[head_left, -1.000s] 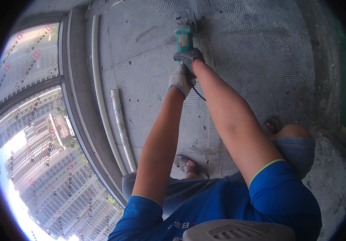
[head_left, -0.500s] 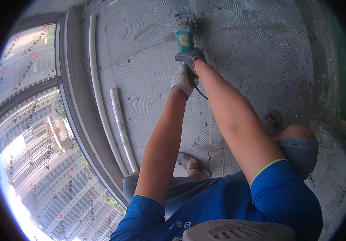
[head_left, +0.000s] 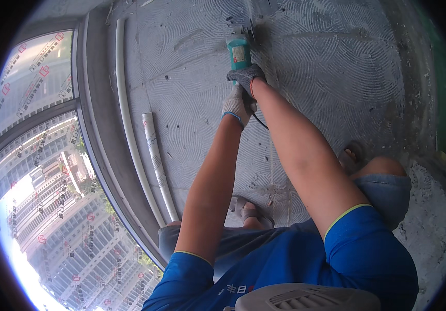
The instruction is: Cutting a straight line into a concrete floor using an angle grinder.
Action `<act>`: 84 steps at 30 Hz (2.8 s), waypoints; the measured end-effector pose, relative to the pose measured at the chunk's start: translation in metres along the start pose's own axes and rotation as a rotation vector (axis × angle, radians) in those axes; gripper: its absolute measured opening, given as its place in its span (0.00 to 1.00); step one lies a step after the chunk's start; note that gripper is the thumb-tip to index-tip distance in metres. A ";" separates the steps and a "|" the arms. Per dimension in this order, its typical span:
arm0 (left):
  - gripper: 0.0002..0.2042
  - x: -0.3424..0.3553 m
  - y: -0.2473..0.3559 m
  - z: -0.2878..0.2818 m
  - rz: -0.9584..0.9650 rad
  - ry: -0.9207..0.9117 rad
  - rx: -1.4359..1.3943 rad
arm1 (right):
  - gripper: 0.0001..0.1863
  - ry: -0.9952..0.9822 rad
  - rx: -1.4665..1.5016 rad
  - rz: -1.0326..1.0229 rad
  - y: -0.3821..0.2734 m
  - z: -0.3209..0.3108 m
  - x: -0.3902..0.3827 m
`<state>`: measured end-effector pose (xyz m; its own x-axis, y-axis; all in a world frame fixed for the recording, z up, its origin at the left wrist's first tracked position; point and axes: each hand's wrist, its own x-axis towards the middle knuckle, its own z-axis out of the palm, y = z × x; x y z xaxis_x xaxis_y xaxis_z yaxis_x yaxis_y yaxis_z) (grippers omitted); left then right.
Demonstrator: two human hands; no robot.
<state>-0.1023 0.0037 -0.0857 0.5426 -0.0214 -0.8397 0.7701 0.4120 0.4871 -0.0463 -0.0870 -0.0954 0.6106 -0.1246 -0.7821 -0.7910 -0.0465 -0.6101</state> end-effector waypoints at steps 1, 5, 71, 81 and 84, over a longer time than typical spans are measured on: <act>0.14 0.000 -0.002 -0.003 0.004 -0.035 -0.006 | 0.31 0.009 -0.011 -0.006 0.002 0.001 -0.002; 0.13 -0.006 -0.004 0.001 -0.017 -0.072 -0.010 | 0.31 -0.013 -0.008 -0.011 0.008 -0.003 0.000; 0.18 -0.034 -0.053 -0.055 -0.102 -0.252 0.036 | 0.41 0.041 -0.059 -0.061 0.066 0.015 -0.045; 0.15 -0.044 -0.055 -0.053 -0.112 -0.150 -0.015 | 0.42 -0.003 -0.032 -0.058 0.068 0.013 -0.057; 0.19 -0.039 -0.058 -0.064 -0.124 -0.228 0.031 | 0.35 0.062 0.012 -0.048 0.069 0.017 -0.062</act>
<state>-0.1894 0.0389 -0.0960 0.5023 -0.2758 -0.8195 0.8434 0.3652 0.3941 -0.1382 -0.0660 -0.0917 0.6441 -0.1834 -0.7426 -0.7599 -0.0419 -0.6487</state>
